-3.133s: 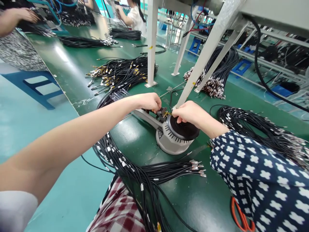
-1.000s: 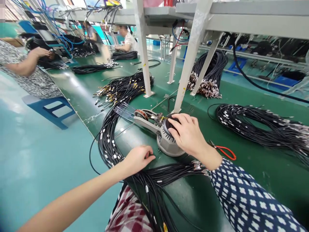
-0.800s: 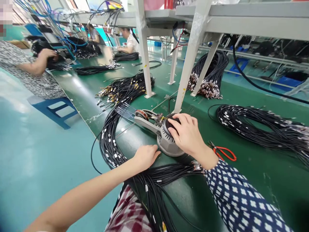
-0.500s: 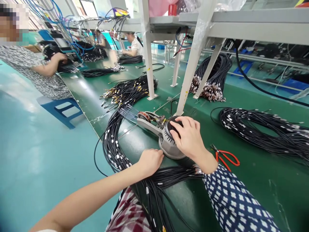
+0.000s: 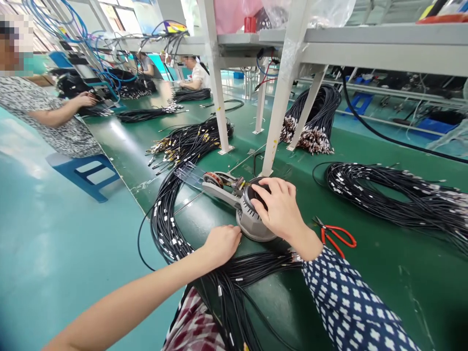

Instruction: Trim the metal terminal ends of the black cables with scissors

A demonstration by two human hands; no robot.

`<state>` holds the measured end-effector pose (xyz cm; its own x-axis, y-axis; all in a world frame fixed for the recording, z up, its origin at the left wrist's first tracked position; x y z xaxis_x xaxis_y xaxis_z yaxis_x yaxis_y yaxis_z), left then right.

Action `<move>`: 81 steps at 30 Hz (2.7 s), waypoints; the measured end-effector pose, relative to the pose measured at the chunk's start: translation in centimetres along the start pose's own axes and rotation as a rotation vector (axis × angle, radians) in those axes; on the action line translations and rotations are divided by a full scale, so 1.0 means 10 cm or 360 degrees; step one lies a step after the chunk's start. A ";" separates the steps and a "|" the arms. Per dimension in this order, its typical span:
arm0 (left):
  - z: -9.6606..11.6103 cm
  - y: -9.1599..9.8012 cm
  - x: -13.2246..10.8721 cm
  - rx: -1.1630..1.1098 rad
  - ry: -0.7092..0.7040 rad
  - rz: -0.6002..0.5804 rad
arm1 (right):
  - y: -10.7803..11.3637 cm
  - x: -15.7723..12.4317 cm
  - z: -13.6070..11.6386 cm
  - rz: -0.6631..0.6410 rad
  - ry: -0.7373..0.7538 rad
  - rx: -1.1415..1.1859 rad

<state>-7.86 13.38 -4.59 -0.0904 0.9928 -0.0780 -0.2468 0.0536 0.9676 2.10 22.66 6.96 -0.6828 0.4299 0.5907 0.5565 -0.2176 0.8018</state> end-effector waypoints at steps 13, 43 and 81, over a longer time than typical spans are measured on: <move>0.22 -0.10 -0.01 -0.0003 -0.0055 -0.0069 | -0.07 -1.43 0.78 0.0698 -0.0846 0.0521; 0.04 -0.04 -0.01 0.0148 0.0132 -0.0109 | -0.42 -1.59 0.81 0.0281 -0.0928 0.0641; 0.07 -0.09 -0.01 0.0153 0.0117 -0.0119 | -0.56 -1.65 0.90 0.0147 -0.1029 0.0665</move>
<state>-6.96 13.36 -5.26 -0.1464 0.9754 -0.1648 -0.1621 0.1407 0.9767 14.54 24.62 -8.09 -0.2849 0.8800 0.3800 0.8178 0.0163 0.5753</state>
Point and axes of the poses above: each hand's wrist, its own x-axis towards the middle knuckle, its own y-axis out of the back of the hand, z = x × y, the point moved 6 cm from there along x, towards the middle knuckle, and after that the axes turned 8 degrees about z, right-handed, at the moved point
